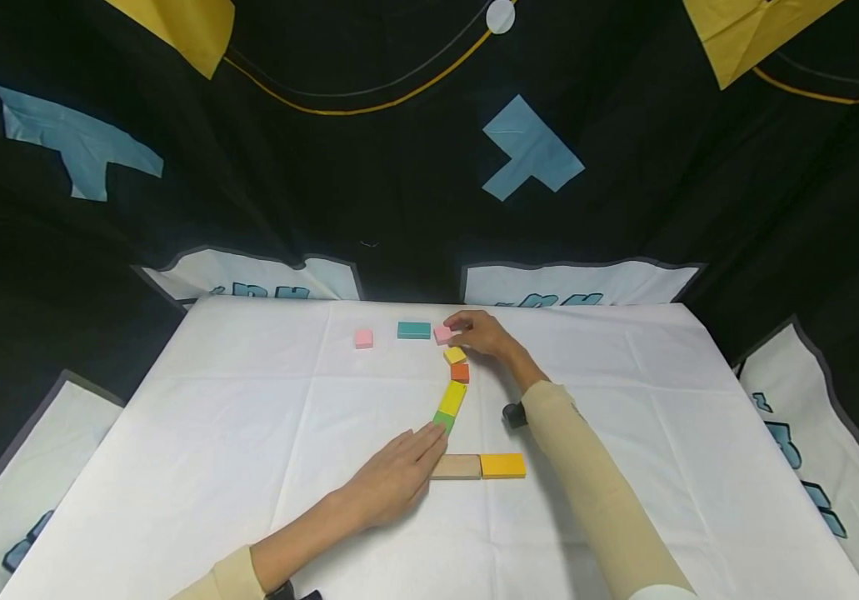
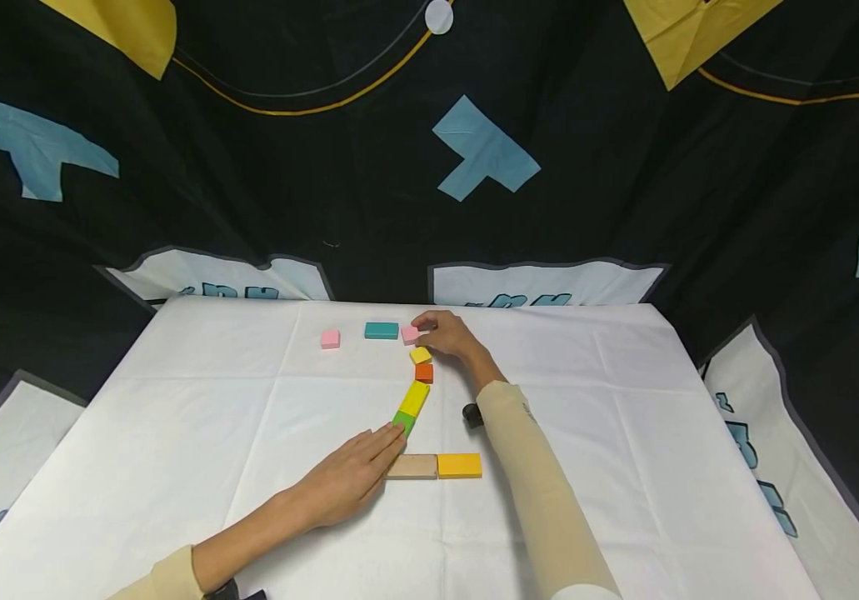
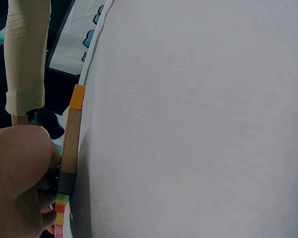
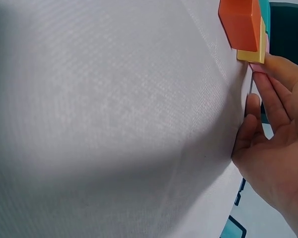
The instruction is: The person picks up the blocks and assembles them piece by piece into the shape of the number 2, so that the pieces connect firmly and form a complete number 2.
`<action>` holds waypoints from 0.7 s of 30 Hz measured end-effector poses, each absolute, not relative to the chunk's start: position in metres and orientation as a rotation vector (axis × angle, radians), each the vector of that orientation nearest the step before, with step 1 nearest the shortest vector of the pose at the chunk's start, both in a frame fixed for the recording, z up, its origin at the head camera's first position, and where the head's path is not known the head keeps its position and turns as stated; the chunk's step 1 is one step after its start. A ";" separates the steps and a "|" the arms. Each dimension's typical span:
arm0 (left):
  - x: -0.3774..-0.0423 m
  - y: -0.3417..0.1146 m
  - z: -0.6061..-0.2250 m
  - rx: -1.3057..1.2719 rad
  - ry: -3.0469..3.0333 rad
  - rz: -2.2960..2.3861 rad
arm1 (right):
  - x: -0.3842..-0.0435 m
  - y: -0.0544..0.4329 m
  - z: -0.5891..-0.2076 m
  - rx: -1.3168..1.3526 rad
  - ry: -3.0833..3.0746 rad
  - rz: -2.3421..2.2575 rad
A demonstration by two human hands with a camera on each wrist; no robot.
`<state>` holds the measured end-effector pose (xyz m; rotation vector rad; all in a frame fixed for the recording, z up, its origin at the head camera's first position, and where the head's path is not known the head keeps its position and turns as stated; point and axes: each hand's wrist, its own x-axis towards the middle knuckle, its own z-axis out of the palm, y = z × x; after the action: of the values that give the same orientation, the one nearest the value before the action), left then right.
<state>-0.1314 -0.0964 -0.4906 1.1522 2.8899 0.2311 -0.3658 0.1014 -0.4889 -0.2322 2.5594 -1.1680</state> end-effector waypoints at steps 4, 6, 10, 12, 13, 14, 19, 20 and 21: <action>-0.131 -0.096 -0.490 1.148 2.890 0.229 | -0.364 0.102 -0.487 -0.238 2.549 -1.184; -0.131 -0.096 -0.490 1.146 2.891 0.231 | -0.362 0.102 -0.486 -0.241 2.550 -1.192; -0.132 -0.096 -0.490 1.144 2.892 0.236 | -0.360 0.101 -0.486 -0.230 2.555 -1.204; -0.132 -0.096 -0.490 1.144 2.891 0.238 | -0.359 0.100 -0.486 -0.220 2.552 -1.212; -0.132 -0.096 -0.490 1.144 2.890 0.238 | -0.358 0.100 -0.485 -0.221 2.552 -1.214; -0.132 -0.096 -0.490 1.145 2.889 0.237 | -0.358 0.100 -0.485 -0.223 2.549 -1.217; -0.132 -0.096 -0.491 1.141 2.890 0.235 | -0.358 0.100 -0.486 -0.259 2.543 -1.221; -0.132 -0.096 -0.491 1.141 2.892 0.235 | -0.358 0.101 -0.487 -0.264 2.542 -1.223; -0.132 -0.096 -0.491 1.142 2.893 0.235 | -0.359 0.101 -0.487 -0.269 2.541 -1.224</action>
<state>-0.1316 -0.0959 -0.4906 1.1415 2.8927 0.2354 -0.3590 0.1008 -0.4870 -0.2691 2.5411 -1.2235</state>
